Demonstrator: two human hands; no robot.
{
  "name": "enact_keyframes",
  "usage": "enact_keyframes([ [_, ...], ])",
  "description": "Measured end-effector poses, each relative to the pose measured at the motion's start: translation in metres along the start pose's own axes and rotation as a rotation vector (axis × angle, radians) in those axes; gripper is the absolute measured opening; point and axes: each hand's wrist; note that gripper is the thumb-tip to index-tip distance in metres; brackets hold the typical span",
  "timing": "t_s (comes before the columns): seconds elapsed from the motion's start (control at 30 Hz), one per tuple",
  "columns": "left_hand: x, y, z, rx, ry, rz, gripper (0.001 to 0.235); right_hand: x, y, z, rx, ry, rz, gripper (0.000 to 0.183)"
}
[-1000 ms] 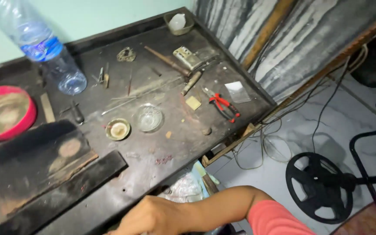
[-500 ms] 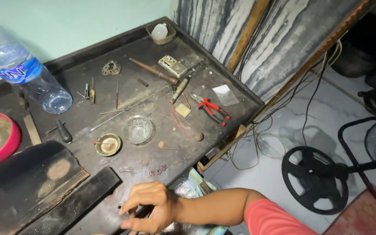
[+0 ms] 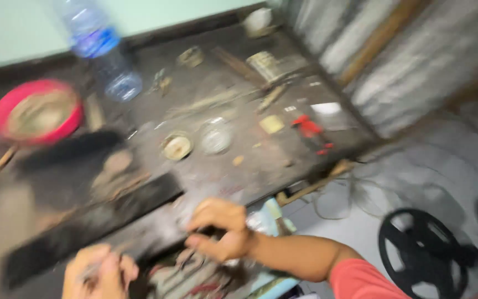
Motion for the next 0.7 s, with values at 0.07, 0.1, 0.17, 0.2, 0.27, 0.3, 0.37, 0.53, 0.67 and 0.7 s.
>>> enact_keyframes([
  [0.07, -0.027, 0.017, 0.002, 0.0, 0.033, 0.084, 0.013, -0.001, 0.0, -0.002, 0.031, -0.013, 0.013, 0.016],
  [0.1, -0.036, 0.027, 0.004, 0.058, 0.013, 0.18, 0.021, -0.004, 0.0, -0.003, 0.013, -0.084, 0.007, 0.016],
  [0.17, -0.025, 0.028, -0.006, 0.029, 0.015, 0.156, 0.013, 0.0, 0.001, 0.0, 0.023, -0.085, 0.034, 0.016],
  [0.2, -0.019, 0.03, -0.009, 0.038, -0.035, 0.151, 0.011, 0.0, 0.004, -0.002, -0.009, -0.135, 0.043, 0.017],
  [0.27, -0.012, 0.034, -0.012, -0.012, -0.02, 0.176, 0.012, -0.01, 0.006, -0.004, 0.016, -0.089, 0.03, 0.017],
  [0.3, -0.006, 0.038, -0.011, -0.031, -0.047, 0.216, 0.015, -0.016, 0.008, -0.006, 0.005, -0.082, 0.001, 0.017],
  [0.37, 0.004, 0.036, -0.015, -0.038, -0.04, 0.225, 0.013, -0.019, 0.005, -0.004, 0.024, -0.069, 0.01, 0.017],
  [0.53, -0.007, 0.048, -0.014, 0.027, 0.022, 0.339, 0.01, -0.026, -0.001, 0.002, 0.05, -0.05, 0.027, 0.017],
  [0.67, -0.009, 0.048, -0.013, 0.088, -0.023, 0.26, 0.01, -0.029, -0.002, 0.004, 0.094, -0.036, 0.056, 0.016],
  [0.7, -0.007, 0.047, -0.012, 0.099, -0.099, 0.192, 0.013, -0.029, -0.002, 0.005, 0.104, -0.031, 0.067, 0.016],
])
Point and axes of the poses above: each hand's wrist, its own y-axis towards the middle knuckle, its own z-axis out of the palm, x = y × z, and after that the axes turned 12 degrees about z, right-handed
